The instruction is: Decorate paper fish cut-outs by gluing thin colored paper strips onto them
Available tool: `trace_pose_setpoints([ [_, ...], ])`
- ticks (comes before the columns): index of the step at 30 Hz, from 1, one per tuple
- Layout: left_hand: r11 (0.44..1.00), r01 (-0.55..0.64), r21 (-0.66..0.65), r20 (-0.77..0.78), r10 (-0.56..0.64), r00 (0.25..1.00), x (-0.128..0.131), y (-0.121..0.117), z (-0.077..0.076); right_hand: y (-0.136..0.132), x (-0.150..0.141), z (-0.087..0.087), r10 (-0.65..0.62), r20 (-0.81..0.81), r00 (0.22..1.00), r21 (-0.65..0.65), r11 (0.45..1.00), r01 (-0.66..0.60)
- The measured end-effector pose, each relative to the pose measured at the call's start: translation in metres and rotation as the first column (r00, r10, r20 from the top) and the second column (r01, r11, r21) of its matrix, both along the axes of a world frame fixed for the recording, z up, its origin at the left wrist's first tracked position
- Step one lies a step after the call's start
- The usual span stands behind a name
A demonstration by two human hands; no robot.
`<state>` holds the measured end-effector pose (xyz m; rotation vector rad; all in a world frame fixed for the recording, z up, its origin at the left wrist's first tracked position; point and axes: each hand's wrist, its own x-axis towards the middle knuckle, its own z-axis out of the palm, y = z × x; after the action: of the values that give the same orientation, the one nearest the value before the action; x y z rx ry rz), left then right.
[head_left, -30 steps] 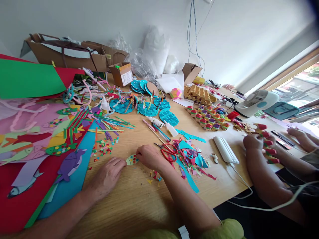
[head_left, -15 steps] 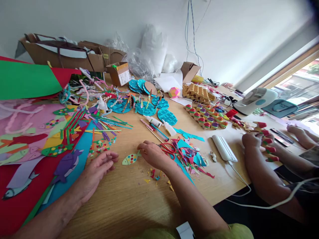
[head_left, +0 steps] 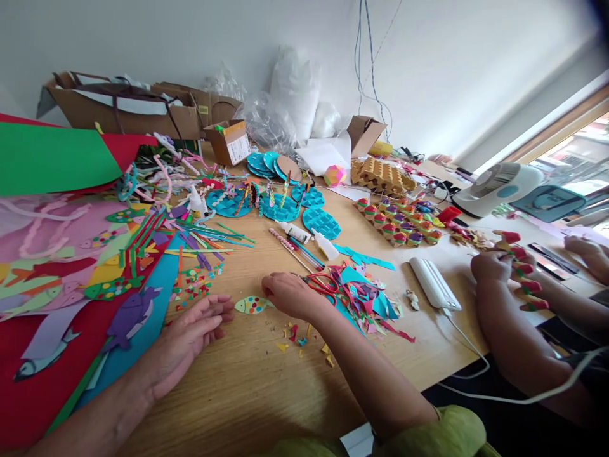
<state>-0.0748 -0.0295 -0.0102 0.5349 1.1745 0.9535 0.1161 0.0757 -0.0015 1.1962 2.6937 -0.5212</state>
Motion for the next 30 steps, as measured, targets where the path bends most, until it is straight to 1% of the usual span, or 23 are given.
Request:
trace_pose_setpoints([
  [4, 0.999, 0.030, 0.035, -0.008, -0.030, 1.000, -0.001, 0.005, -0.003, -0.002, 0.004, -0.005, -0.052, -0.043, 0.998, -0.024, 0.998, 0.051],
  [7, 0.996, 0.046, 0.073, -0.050, -0.042, 0.998, -0.002, 0.008, -0.004, -0.004, 0.009, -0.004, -0.080, -0.108, 0.991, -0.026, 0.997, 0.078],
  [9, 0.992, 0.021, 0.121, -0.120, -0.006, 0.993, -0.004, 0.012, -0.005, -0.006, 0.011, 0.000, -0.085, -0.161, 0.983, -0.020, 0.996, 0.083],
  [12, 0.977, -0.046, 0.207, -0.245, 0.097, 0.965, -0.006, 0.019, -0.006, -0.009, 0.011, 0.010, -0.063, -0.234, 0.970, -0.002, 0.998, 0.064],
  [14, 0.969, -0.084, 0.233, -0.271, 0.147, 0.951, -0.006, 0.024, -0.006, -0.012, 0.011, 0.020, -0.029, -0.283, 0.959, 0.019, 0.999, 0.036],
  [16, 0.966, -0.116, 0.231, -0.212, 0.166, 0.963, -0.004, 0.027, -0.007, -0.015, 0.009, 0.032, 0.018, -0.329, 0.944, 0.048, 0.999, -0.003],
  [19, 0.971, -0.142, 0.192, -0.013, 0.147, 0.989, 0.003, 0.031, -0.005, -0.020, 0.006, 0.053, 0.094, -0.387, 0.917, 0.075, 0.995, -0.071],
  [21, 0.984, -0.134, 0.114, 0.149, 0.116, 0.982, 0.008, 0.031, -0.003, -0.022, 0.005, 0.065, 0.125, -0.440, 0.889, 0.068, 0.992, -0.106],
  [23, 0.994, -0.106, 0.038, 0.290, 0.091, 0.953, 0.013, 0.030, 0.002, -0.022, 0.004, 0.072, 0.135, -0.502, 0.854, 0.047, 0.991, -0.129],
  [24, 0.995, -0.094, 0.017, 0.338, 0.083, 0.937, 0.014, 0.030, 0.004, -0.021, 0.004, 0.072, 0.127, -0.530, 0.838, 0.030, 0.991, -0.131],
  [26, 0.993, -0.110, 0.030, 0.363, 0.092, 0.927, 0.016, 0.028, 0.010, -0.018, 0.005, 0.068, 0.069, -0.574, 0.816, -0.028, 0.994, -0.103],
  [28, 0.983, -0.167, 0.079, 0.316, 0.134, 0.939, 0.017, 0.026, 0.015, -0.015, 0.006, 0.056, -0.030, -0.606, 0.795, -0.124, 0.991, -0.057],
  [30, 0.969, -0.207, 0.135, 0.235, 0.171, 0.957, 0.017, 0.025, 0.018, -0.012, 0.007, 0.042, -0.120, -0.633, 0.765, -0.230, 0.973, -0.038],
])
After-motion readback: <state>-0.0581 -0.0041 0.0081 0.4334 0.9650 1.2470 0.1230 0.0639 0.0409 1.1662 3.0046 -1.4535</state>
